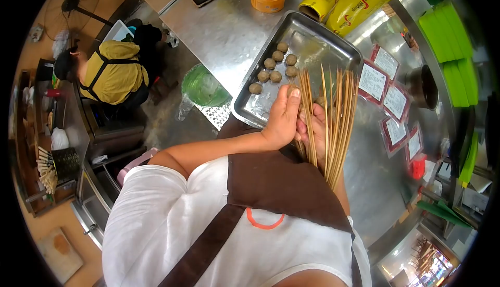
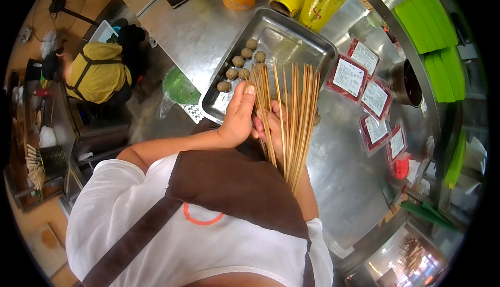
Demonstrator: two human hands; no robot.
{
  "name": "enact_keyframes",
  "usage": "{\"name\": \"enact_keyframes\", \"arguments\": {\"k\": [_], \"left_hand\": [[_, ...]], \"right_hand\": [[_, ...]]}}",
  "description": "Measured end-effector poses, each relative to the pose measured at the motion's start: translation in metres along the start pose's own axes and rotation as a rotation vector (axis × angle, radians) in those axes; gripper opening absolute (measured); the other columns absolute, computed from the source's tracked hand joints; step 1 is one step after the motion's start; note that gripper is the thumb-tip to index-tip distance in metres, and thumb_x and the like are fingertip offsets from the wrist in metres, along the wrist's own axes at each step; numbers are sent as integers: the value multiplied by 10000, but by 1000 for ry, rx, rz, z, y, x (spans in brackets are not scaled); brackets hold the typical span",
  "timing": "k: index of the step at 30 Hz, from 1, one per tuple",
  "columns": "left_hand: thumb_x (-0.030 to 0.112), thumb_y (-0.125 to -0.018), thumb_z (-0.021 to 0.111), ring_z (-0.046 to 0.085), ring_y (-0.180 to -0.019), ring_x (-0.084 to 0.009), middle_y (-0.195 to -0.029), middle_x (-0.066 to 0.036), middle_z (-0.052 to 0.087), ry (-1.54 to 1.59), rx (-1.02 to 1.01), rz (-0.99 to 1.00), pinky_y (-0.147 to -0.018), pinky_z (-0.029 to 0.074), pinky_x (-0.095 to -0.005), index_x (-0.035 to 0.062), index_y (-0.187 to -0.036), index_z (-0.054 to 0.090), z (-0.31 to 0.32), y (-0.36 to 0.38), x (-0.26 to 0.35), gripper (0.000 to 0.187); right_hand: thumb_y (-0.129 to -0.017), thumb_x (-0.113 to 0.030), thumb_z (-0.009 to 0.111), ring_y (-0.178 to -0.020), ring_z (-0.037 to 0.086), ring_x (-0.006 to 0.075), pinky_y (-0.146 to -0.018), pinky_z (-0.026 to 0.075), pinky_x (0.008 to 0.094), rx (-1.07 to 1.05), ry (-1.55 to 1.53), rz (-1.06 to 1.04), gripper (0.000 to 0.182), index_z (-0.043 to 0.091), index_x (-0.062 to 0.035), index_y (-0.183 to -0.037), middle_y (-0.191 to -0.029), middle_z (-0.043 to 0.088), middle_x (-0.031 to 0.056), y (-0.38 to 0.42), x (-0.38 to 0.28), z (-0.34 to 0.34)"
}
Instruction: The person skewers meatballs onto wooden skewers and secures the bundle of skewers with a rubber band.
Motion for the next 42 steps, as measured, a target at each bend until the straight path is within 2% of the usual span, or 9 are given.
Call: {"name": "enact_keyframes", "arguments": {"k": [15,17,19,20,23,27,29,35,42], "left_hand": [[256,-993,368,503,-466,-94,-730,-48,519,-155,-112,139,-409,438,-220,74,-1046,431,-13,-7,-1,199],[222,-969,424,574,-651,-159,-834,-89,549,-217,-81,-45,-599,482,-265,42,-1011,492,-27,-10,-9,197],[229,-919,486,531,-932,-279,-1014,-173,536,-703,108,510,-824,432,-362,-22,-941,538,-41,-17,-8,257],[223,-884,516,429,-1089,-326,-1091,-175,536,-585,74,355,-950,325,-393,-35,-961,573,-46,-19,-16,275],[233,-892,510,451,-1075,-327,-1094,-189,532,-695,35,282,-931,349,-390,-30,-986,574,-54,-19,-23,286],[231,-895,510,429,-1116,-343,-1123,-204,522,-494,-73,77,-955,332,-399,-30,-1030,580,-48,-23,-26,302],[230,-903,502,432,-1147,-344,-1141,-219,529,-753,196,456,-968,333,-394,-26,-1060,588,-46,-21,-14,313],[152,-897,535,520,-1074,-273,-1089,-185,589,-645,81,600,-932,388,-355,-43,-1093,591,-39,-14,29,282],[77,-880,590,566,-736,-63,-841,-49,643,-94,14,169,-682,452,-202,-30,-996,605,-35,-22,26,159]], "right_hand": [[-933,-106,492,-577,522,110,-544,436,231,2,128,-13,115,523,-6,-981,-693,558,60,1,3,-4],[-932,-107,500,-635,554,112,-582,450,227,-8,102,-62,134,530,-4,-1013,-736,585,62,2,3,-1],[-926,-115,519,-716,556,101,-635,451,215,80,114,-130,152,546,-11,-1034,-778,597,49,3,-2,-1],[-925,-123,525,-746,554,95,-653,450,208,99,173,-176,159,555,-14,-1037,-789,599,41,5,-5,-4],[-933,-137,504,-708,547,97,-653,452,195,55,386,-128,150,573,-23,-1000,-793,591,49,8,-11,-12],[-936,-132,477,-603,536,127,-581,481,267,-221,-145,108,157,535,-12,-1020,-759,564,72,13,-10,10],[-939,-137,474,-616,542,134,-641,530,324,-202,-134,95,172,519,-9,-1044,-761,557,69,8,0,4],[-950,-140,459,-646,546,114,-884,505,428,-276,-98,79,180,526,-12,-1057,-763,552,42,6,5,3],[-942,-162,477,-625,560,130,-891,492,473,-170,-33,130,241,522,16,-1098,-759,569,53,9,1,6]]}}
Point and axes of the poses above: each hand's wrist, its own y-axis away from the middle knuckle, its own z-axis out of the palm, x = y × z, the point moved 4 cm from there along -y, towards the middle knuckle
